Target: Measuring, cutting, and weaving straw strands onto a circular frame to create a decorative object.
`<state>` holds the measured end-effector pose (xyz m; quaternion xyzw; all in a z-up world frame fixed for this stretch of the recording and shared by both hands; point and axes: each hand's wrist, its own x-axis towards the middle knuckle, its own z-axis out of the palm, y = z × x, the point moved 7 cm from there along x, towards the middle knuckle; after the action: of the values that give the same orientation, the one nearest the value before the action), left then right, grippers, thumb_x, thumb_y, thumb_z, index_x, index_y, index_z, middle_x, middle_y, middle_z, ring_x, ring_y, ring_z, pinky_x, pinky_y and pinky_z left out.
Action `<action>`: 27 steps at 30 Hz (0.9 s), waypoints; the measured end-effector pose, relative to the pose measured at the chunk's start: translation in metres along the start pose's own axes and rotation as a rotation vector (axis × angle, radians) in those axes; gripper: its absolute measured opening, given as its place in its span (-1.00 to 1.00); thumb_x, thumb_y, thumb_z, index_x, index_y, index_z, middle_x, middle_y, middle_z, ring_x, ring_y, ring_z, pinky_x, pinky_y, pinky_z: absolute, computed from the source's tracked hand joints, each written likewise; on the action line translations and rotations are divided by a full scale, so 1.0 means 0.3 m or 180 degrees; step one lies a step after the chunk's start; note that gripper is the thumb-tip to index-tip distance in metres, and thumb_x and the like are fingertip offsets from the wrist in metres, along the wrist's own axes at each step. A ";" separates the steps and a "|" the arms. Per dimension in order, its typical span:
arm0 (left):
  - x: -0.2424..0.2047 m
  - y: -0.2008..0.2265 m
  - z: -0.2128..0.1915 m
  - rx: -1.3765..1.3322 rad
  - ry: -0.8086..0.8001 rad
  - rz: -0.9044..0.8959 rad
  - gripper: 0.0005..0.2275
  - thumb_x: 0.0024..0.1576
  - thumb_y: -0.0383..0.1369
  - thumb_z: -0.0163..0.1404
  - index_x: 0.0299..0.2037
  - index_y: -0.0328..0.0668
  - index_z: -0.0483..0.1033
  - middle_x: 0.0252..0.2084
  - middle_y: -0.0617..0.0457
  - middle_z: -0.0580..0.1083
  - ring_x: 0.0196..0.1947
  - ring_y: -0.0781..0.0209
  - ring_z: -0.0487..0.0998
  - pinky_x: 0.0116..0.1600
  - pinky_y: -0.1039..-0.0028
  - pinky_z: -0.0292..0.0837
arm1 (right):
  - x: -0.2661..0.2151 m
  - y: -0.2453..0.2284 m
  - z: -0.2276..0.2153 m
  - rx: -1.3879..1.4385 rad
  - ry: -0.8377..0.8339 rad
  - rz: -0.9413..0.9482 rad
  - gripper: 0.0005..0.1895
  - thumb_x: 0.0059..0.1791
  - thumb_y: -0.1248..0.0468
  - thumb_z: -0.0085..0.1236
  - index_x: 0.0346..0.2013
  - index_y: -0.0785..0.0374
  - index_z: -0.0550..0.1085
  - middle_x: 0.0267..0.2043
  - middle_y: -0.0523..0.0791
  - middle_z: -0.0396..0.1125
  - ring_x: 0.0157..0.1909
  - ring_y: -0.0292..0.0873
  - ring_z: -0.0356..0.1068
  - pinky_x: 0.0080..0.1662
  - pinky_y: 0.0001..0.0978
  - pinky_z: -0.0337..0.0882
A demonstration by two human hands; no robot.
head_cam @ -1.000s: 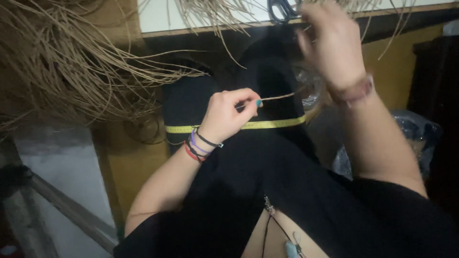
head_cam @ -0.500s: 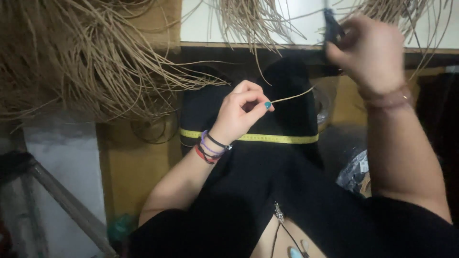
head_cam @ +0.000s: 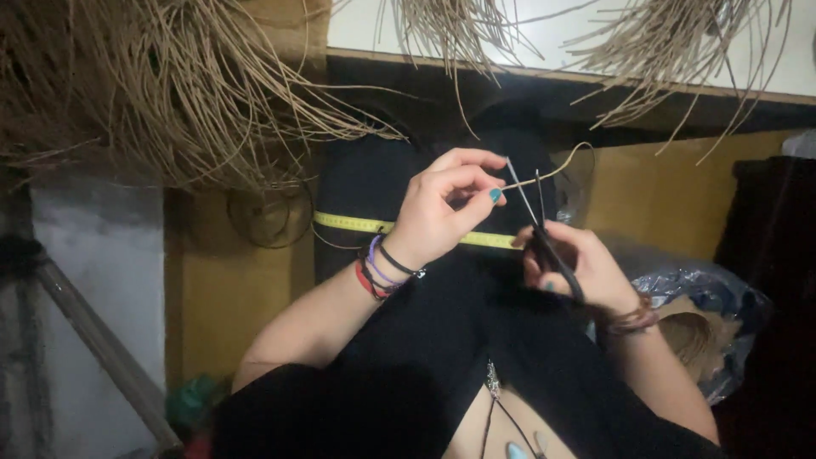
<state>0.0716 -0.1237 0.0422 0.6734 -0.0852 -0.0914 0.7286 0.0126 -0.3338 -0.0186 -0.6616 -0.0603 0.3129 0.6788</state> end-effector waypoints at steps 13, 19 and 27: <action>-0.065 0.052 0.048 0.0066 -0.0116 0.0056 -0.94 0.15 -0.49 0.09 -0.30 -0.30 0.61 -0.21 -0.15 0.58 -0.17 -0.07 0.68 -0.05 0.25 0.64 | 0.023 -0.172 0.088 -0.0935 0.0559 -0.0616 -0.45 -0.33 0.05 0.59 -0.19 0.24 0.58 -0.66 -0.17 0.41 -0.61 -0.37 0.26 -0.51 -0.61 0.24; -0.059 0.031 0.052 0.0040 -0.0168 0.0024 -0.95 0.14 -0.48 0.08 -0.29 -0.27 0.61 -0.22 -0.10 0.59 -0.15 -0.02 0.68 -0.04 0.26 0.64 | 0.035 -0.175 0.093 -0.0822 0.0502 -0.0520 -0.45 -0.35 0.04 0.60 -0.21 0.23 0.59 -0.67 -0.15 0.41 -0.62 -0.35 0.27 -0.51 -0.59 0.26; -0.018 0.073 0.048 -0.0509 -0.0695 0.0420 -0.85 0.21 -0.42 0.03 -0.38 -0.32 0.54 0.17 -0.30 0.47 0.13 -0.18 0.55 0.15 0.06 0.51 | 0.046 -0.163 0.098 -0.0324 0.0191 -0.0435 -0.59 -0.23 0.04 0.52 -0.30 0.21 0.57 -0.62 -0.19 0.41 -0.55 -0.38 0.28 -0.47 -0.56 0.32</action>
<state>0.0634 -0.1346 0.0650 0.5923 -0.2005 -0.1226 0.7707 0.0259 -0.2982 0.0261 -0.6987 -0.1007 0.2424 0.6655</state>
